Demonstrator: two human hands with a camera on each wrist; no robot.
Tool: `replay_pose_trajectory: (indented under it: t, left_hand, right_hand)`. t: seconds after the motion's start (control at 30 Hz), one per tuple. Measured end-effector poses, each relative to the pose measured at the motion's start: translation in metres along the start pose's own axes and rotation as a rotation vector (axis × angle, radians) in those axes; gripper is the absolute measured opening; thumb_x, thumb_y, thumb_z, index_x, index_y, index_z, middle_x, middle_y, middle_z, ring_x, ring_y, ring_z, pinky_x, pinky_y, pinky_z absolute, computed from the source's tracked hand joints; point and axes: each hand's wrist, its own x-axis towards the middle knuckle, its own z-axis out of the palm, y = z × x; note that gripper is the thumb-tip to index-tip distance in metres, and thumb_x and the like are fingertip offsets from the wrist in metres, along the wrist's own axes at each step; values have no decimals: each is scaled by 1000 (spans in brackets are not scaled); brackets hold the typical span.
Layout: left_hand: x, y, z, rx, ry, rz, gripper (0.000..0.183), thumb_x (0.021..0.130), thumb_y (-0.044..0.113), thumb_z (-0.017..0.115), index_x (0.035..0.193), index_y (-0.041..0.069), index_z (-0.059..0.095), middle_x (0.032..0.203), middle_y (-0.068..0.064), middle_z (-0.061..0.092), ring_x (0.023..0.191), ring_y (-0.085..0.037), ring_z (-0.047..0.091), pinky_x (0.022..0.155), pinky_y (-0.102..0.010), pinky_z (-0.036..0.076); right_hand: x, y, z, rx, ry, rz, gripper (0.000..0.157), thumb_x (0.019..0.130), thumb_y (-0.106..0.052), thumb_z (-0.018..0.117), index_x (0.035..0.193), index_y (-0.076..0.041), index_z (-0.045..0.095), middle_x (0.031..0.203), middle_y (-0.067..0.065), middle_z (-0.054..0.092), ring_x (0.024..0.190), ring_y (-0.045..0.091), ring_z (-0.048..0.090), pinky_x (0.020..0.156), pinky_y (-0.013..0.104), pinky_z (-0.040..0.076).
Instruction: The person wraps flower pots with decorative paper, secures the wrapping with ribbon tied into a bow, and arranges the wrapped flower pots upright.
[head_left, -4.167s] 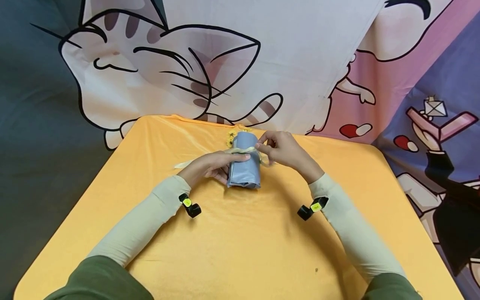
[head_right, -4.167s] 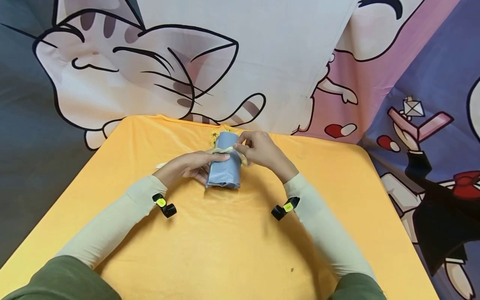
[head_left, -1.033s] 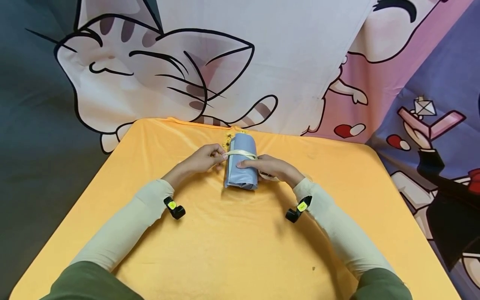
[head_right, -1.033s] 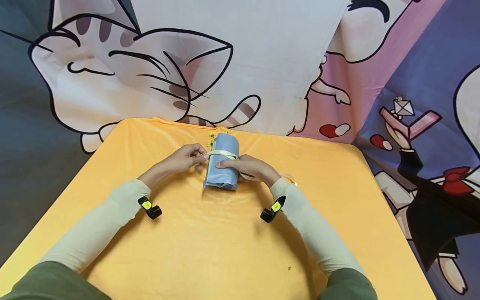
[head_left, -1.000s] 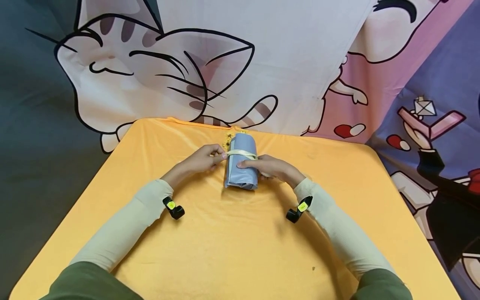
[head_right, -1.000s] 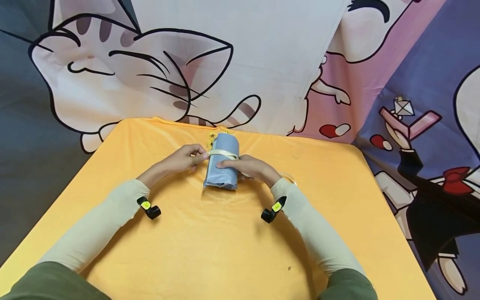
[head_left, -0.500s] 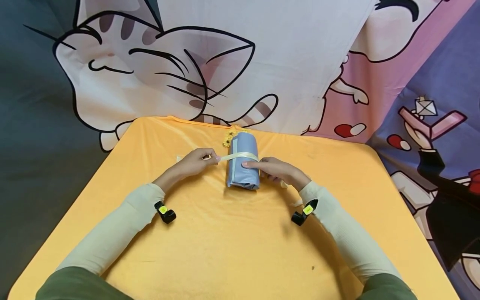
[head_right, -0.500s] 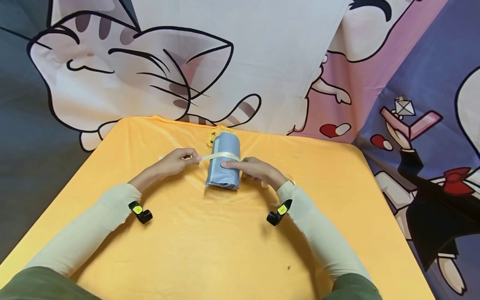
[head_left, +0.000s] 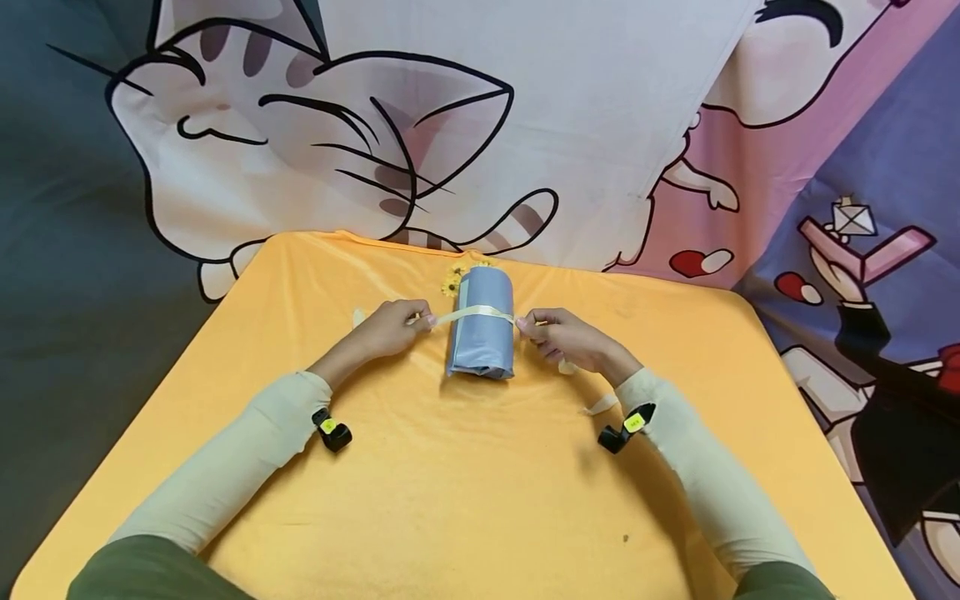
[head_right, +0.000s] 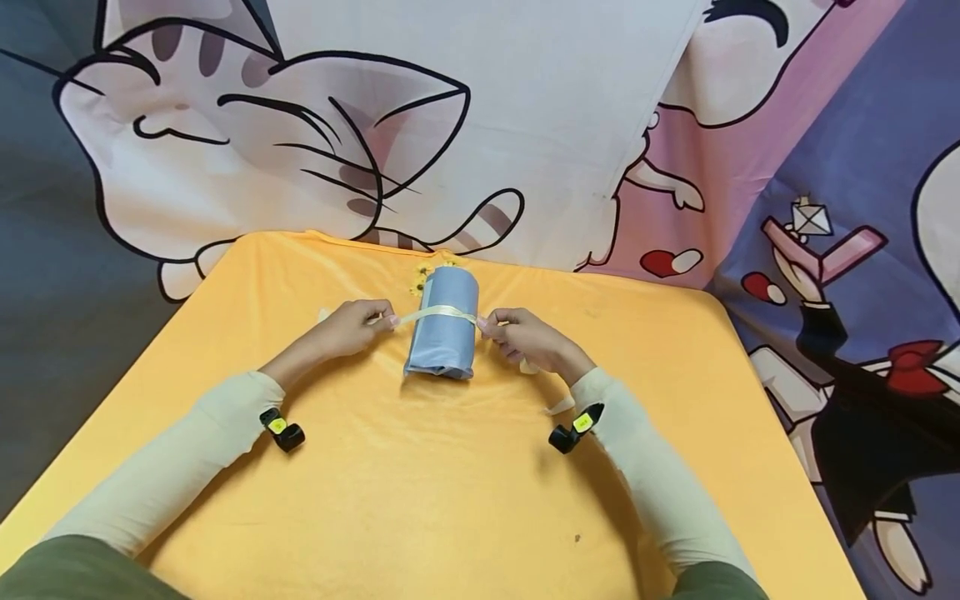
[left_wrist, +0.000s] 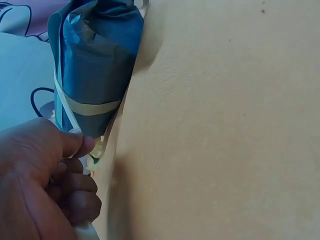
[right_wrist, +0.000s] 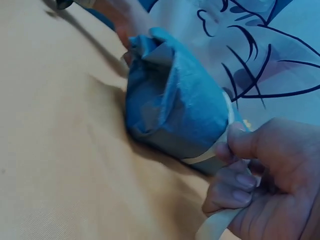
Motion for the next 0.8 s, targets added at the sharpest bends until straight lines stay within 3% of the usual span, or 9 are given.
replay_pose_trajectory:
  t: [0.17, 0.3, 0.4, 0.6, 0.8]
  left_hand:
    - [7, -6, 0, -4, -29, 19, 27, 119, 34, 57, 104, 16, 71, 80, -4, 54, 69, -22, 42, 70, -38, 40]
    - [19, -28, 6, 11, -35, 14, 29, 119, 42, 58, 103, 22, 72, 79, -2, 56, 69, -22, 44, 67, -39, 41]
    - [21, -32, 9, 15, -33, -8, 29, 119, 42, 58, 103, 23, 73, 80, -3, 57, 70, -24, 46, 68, -40, 42]
    - [13, -18, 5, -38, -30, 21, 29, 118, 40, 59, 102, 19, 72, 84, -6, 59, 75, -25, 48, 75, -40, 44]
    - [6, 1, -3, -61, -97, -24, 28, 119, 35, 56, 108, 14, 72, 90, -7, 64, 79, -22, 52, 78, -36, 45]
  right_hand:
    - [0, 9, 2, -2, 49, -49, 39, 121, -31, 54, 101, 3, 50, 79, -2, 35, 65, 14, 27, 63, 27, 26]
    - [0, 12, 4, -10, 95, -54, 38, 121, -29, 55, 100, 2, 49, 80, -1, 37, 65, 15, 27, 63, 27, 26]
    - [0, 13, 4, -16, 119, -51, 38, 121, -27, 55, 100, 4, 49, 81, 0, 38, 66, 15, 27, 63, 27, 26]
    - [-2, 12, 1, -73, 116, -55, 39, 121, -31, 55, 103, 3, 53, 83, 1, 41, 68, 16, 33, 65, 27, 31]
    - [-7, -1, -7, -281, 87, -36, 59, 120, -55, 47, 117, 3, 59, 88, 6, 47, 75, 22, 42, 74, 35, 41]
